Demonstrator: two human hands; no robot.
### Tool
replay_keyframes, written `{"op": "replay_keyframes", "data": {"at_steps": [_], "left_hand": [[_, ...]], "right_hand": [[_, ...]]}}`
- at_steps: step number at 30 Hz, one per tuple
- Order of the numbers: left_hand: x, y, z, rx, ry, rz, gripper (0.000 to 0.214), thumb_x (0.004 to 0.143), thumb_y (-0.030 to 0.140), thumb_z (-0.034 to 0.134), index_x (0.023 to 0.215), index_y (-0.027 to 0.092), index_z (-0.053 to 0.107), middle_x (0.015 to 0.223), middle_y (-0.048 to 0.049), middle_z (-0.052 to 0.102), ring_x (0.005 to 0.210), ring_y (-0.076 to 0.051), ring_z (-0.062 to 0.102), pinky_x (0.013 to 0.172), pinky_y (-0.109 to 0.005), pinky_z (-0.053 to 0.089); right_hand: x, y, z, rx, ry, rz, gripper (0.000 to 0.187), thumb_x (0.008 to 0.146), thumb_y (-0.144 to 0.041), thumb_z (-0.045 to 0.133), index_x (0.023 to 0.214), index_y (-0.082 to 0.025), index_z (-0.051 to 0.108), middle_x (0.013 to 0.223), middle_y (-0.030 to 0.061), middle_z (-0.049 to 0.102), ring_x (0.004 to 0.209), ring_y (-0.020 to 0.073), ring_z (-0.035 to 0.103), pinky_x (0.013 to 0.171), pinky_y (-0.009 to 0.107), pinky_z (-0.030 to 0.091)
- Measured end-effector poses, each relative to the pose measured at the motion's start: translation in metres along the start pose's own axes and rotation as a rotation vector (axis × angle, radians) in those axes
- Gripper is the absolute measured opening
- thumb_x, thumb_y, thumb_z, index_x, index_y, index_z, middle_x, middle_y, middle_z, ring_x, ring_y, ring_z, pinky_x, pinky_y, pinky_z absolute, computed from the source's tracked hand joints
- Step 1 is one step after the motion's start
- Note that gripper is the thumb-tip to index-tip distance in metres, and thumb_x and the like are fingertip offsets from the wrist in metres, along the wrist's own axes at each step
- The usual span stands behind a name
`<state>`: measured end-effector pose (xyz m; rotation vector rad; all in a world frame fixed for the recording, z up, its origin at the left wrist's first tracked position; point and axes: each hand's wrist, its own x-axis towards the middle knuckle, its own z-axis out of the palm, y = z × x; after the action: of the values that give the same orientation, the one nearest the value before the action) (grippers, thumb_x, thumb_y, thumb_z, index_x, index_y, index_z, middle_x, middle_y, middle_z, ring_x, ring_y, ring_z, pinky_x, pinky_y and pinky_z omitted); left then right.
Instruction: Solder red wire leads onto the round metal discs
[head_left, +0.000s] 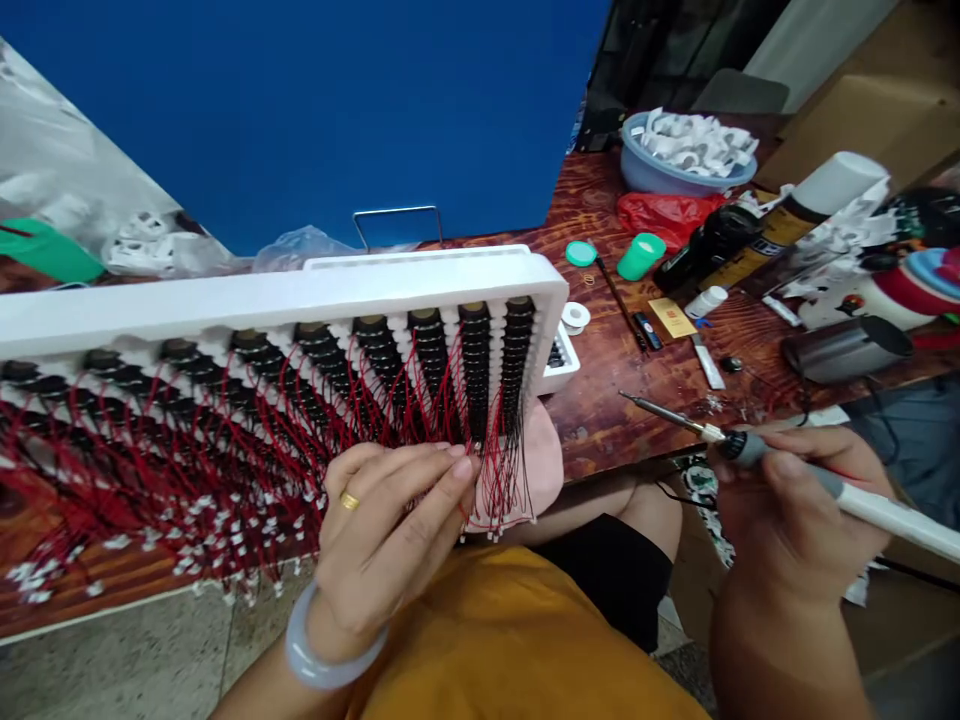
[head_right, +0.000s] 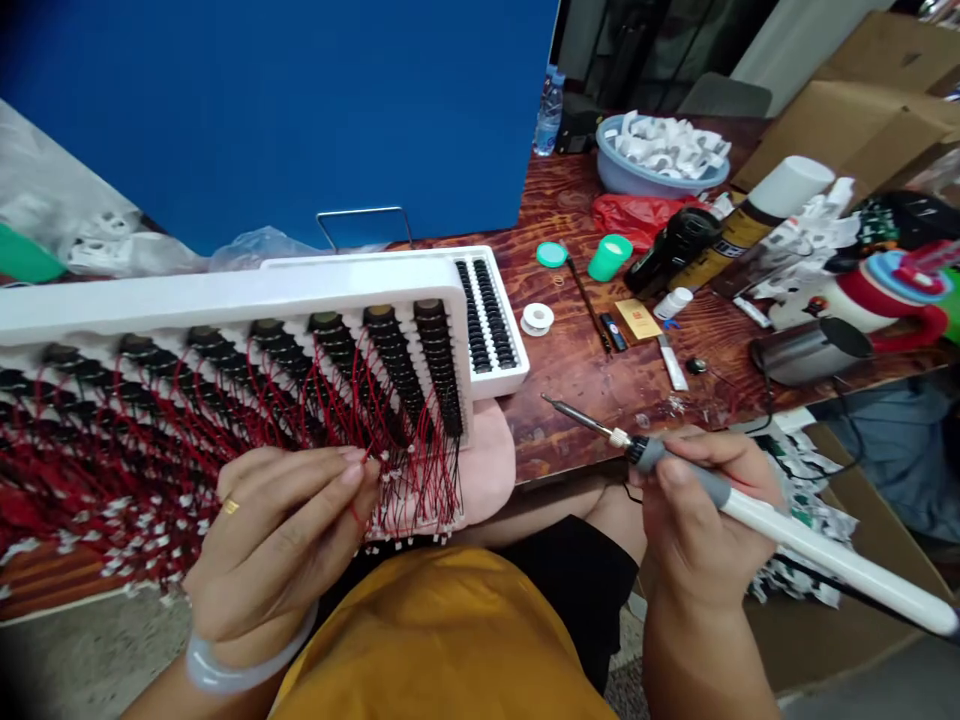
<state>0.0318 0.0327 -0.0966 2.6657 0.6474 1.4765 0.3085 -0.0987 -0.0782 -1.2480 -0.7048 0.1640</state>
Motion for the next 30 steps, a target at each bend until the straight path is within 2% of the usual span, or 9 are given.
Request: {"op": "replay_keyframes", "data": {"at_steps": [3, 6, 10, 13, 16, 18, 21, 27, 30], "left_hand": [[0.001, 0.0, -0.002, -0.062, -0.039, -0.002, 0.044, 0.075, 0.002, 0.079, 0.116, 0.014, 0.067, 0.106, -0.0096, 0.075, 0.097, -0.019, 0.071, 0.087, -0.035, 0.052], [0.012, -0.003, 0.006, -0.083, -0.054, 0.008, 0.038, 0.08, 0.005, 0.076, 0.114, 0.016, 0.066, 0.108, -0.0075, 0.076, 0.097, -0.017, 0.072, 0.088, -0.034, 0.05], [0.025, -0.008, 0.025, -0.003, -0.006, -0.013, 0.031, 0.084, 0.009, 0.073, 0.112, 0.021, 0.067, 0.107, -0.0006, 0.077, 0.096, -0.015, 0.072, 0.094, -0.037, 0.043], [0.026, -0.011, 0.039, 0.098, 0.107, -0.026, 0.027, 0.085, 0.016, 0.074, 0.108, 0.031, 0.071, 0.118, 0.004, 0.073, 0.113, -0.016, 0.065, 0.103, -0.039, 0.038], [0.025, -0.014, 0.051, 0.173, 0.269, -0.057, 0.024, 0.083, 0.024, 0.077, 0.102, 0.039, 0.073, 0.143, 0.0093, 0.057, 0.137, -0.018, 0.046, 0.114, -0.04, 0.03], [0.024, -0.016, 0.057, 0.179, 0.258, -0.101, 0.029, 0.081, 0.025, 0.08, 0.103, 0.042, 0.072, 0.153, 0.0136, 0.044, 0.147, -0.018, 0.034, 0.123, -0.043, 0.019], [0.023, -0.019, 0.062, 0.182, 0.209, -0.135, 0.03, 0.083, 0.026, 0.078, 0.106, 0.043, 0.07, 0.156, 0.0137, 0.04, 0.151, -0.016, 0.027, 0.128, -0.047, 0.005], [0.025, -0.023, 0.063, 0.156, 0.221, -0.109, 0.018, 0.088, 0.031, 0.072, 0.104, 0.039, 0.073, 0.155, 0.0104, 0.042, 0.15, -0.017, 0.03, 0.129, -0.049, 0.008], [0.024, -0.022, 0.063, 0.166, 0.217, -0.113, 0.015, 0.089, 0.031, 0.071, 0.102, 0.039, 0.074, 0.156, 0.0118, 0.041, 0.148, -0.018, 0.032, 0.13, -0.048, 0.01]], "right_hand": [[0.006, -0.008, 0.011, -0.032, 0.002, -0.075, 0.019, 0.064, -0.023, 0.081, 0.075, -0.018, 0.066, 0.071, 0.0032, 0.065, 0.052, 0.0173, 0.059, 0.039, 0.027, 0.046], [0.013, -0.02, 0.027, -0.029, -0.034, -0.151, 0.022, 0.062, -0.025, 0.083, 0.073, -0.018, 0.066, 0.066, 0.0025, 0.064, 0.051, 0.0183, 0.058, 0.041, 0.03, 0.047], [0.019, -0.039, 0.054, -0.197, -0.061, -0.189, 0.035, 0.061, -0.043, 0.091, 0.064, -0.02, 0.064, 0.061, 0.003, 0.059, 0.051, 0.0177, 0.056, 0.048, 0.033, 0.047], [0.02, -0.049, 0.07, -0.332, -0.087, -0.177, 0.047, 0.063, -0.061, 0.087, 0.061, -0.022, 0.061, 0.057, 0.0034, 0.053, 0.053, 0.0202, 0.056, 0.05, 0.036, 0.047], [0.019, -0.052, 0.081, -0.449, -0.1, -0.214, 0.053, 0.067, -0.071, 0.08, 0.059, -0.023, 0.058, 0.055, 0.0045, 0.05, 0.053, 0.0208, 0.056, 0.05, 0.036, 0.044], [0.018, -0.053, 0.086, -0.508, -0.118, -0.23, 0.053, 0.073, -0.07, 0.076, 0.056, -0.024, 0.056, 0.056, 0.006, 0.052, 0.052, 0.02, 0.055, 0.05, 0.036, 0.043], [0.017, -0.054, 0.093, -0.614, -0.178, -0.271, 0.051, 0.082, -0.061, 0.07, 0.052, -0.024, 0.054, 0.056, 0.0064, 0.052, 0.052, 0.0185, 0.053, 0.051, 0.035, 0.04], [0.019, -0.057, 0.102, -0.677, -0.316, -0.205, 0.04, 0.082, -0.045, 0.063, 0.051, -0.023, 0.051, 0.055, 0.0055, 0.05, 0.05, 0.0166, 0.051, 0.05, 0.033, 0.038], [0.022, -0.055, 0.103, -0.65, -0.366, -0.274, 0.029, 0.08, -0.035, 0.065, 0.058, -0.022, 0.053, 0.055, 0.0024, 0.049, 0.048, 0.016, 0.052, 0.048, 0.032, 0.04]]}}
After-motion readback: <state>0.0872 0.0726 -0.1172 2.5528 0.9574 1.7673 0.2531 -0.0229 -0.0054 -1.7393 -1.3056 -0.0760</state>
